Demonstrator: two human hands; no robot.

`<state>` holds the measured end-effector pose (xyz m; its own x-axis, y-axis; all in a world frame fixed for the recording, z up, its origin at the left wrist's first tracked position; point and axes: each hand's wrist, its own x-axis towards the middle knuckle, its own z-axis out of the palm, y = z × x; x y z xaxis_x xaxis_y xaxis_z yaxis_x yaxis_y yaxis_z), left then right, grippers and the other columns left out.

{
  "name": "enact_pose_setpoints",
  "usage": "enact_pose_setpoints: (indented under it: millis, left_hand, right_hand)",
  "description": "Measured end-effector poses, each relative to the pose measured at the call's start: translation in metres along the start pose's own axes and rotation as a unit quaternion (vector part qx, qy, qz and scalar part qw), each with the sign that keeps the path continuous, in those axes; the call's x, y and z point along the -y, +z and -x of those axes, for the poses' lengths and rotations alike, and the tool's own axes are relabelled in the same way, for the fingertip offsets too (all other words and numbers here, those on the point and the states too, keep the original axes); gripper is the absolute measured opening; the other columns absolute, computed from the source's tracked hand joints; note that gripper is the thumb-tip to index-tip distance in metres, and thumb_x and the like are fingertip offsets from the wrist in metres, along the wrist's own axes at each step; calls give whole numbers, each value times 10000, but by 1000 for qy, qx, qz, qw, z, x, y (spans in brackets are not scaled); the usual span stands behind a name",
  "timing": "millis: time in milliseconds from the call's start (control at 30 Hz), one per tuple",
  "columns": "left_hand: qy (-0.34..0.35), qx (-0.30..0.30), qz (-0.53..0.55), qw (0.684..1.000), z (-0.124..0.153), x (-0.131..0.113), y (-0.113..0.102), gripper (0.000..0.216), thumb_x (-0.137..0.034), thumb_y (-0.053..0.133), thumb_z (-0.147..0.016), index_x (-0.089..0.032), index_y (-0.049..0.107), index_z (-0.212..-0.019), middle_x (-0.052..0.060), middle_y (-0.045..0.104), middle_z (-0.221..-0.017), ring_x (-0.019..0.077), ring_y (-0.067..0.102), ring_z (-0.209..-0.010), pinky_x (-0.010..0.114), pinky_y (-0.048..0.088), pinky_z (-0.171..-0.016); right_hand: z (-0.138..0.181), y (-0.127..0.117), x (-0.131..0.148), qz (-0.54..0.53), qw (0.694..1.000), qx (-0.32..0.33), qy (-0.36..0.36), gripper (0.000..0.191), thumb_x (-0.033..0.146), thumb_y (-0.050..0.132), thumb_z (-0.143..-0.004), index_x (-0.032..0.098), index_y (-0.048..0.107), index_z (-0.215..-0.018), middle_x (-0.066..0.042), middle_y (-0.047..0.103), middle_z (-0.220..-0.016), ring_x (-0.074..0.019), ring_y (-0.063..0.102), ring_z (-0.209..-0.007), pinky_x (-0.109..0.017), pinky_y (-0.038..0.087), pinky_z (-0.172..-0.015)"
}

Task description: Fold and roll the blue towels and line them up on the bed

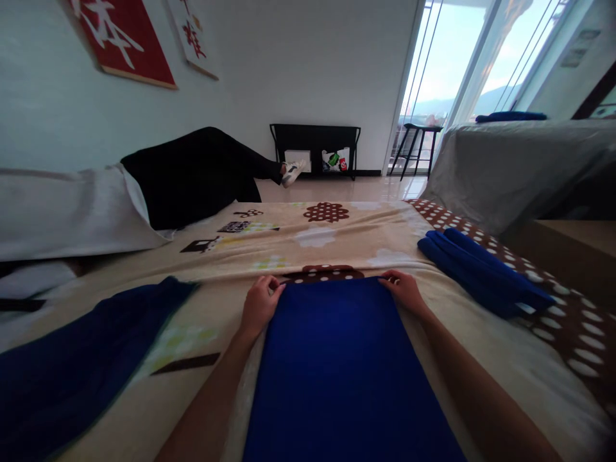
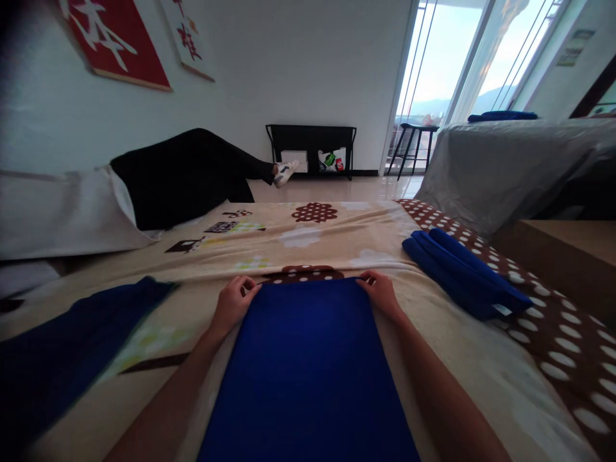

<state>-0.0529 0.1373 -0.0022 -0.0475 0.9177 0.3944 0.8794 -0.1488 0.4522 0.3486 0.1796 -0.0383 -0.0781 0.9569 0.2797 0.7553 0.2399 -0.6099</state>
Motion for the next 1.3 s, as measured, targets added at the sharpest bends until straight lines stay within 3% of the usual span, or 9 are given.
enact_pose_setpoints:
  millis: [133,367,667,900,1067,1300]
  left_hand:
    - [-9,10,-3,1000,0,7,5,161,-315,538,-920,-178,559,-839,16,601,-823,175,583,-792,325,453,-788]
    - [-4,27,6,1000,-2,16,25,224,-361,628,-898,-153,627,-981,49,636,-1000,208,596,-987,435,469,-927]
    - [-4,39,122,992,-27,14,9,272,-414,590,-925,-143,592,-927,5,625,-818,142,623,-752,322,527,-730]
    - [21,63,100,993,-36,18,14,266,-414,644,-875,-154,587,-873,-22,584,-733,130,572,-673,306,490,-691]
    - [34,22,63,997,-25,23,24,246,-397,616,-885,-156,590,-925,16,598,-876,159,577,-805,348,482,-789]
    - [30,43,44,998,-24,27,25,257,-395,596,-916,-152,597,-833,16,603,-866,157,585,-822,352,492,-805]
  right_hand:
    - [-3,6,0,6,999,24,-19,313,451,595,-943,145,650,-974,-27,651,-893,-133,613,-776,-333,518,-787]
    - [-4,10,5,0,998,43,-50,261,393,627,-929,142,639,-999,-47,634,-1001,-169,609,-925,-378,511,-859]
    - [-10,-3,13,-41,999,8,-19,269,372,587,-964,130,612,-1079,-37,640,-962,-135,629,-806,-317,549,-746]
    - [-11,4,14,-40,999,-5,6,283,379,588,-963,140,619,-1112,-49,646,-1008,-149,636,-858,-346,549,-795]
    - [-10,8,7,-23,999,15,17,272,391,604,-952,133,636,-1034,-35,650,-947,-136,631,-809,-328,546,-769]
    - [-4,-5,-7,12,999,-5,35,276,406,584,-962,137,644,-982,-33,657,-932,-139,633,-823,-334,539,-793]
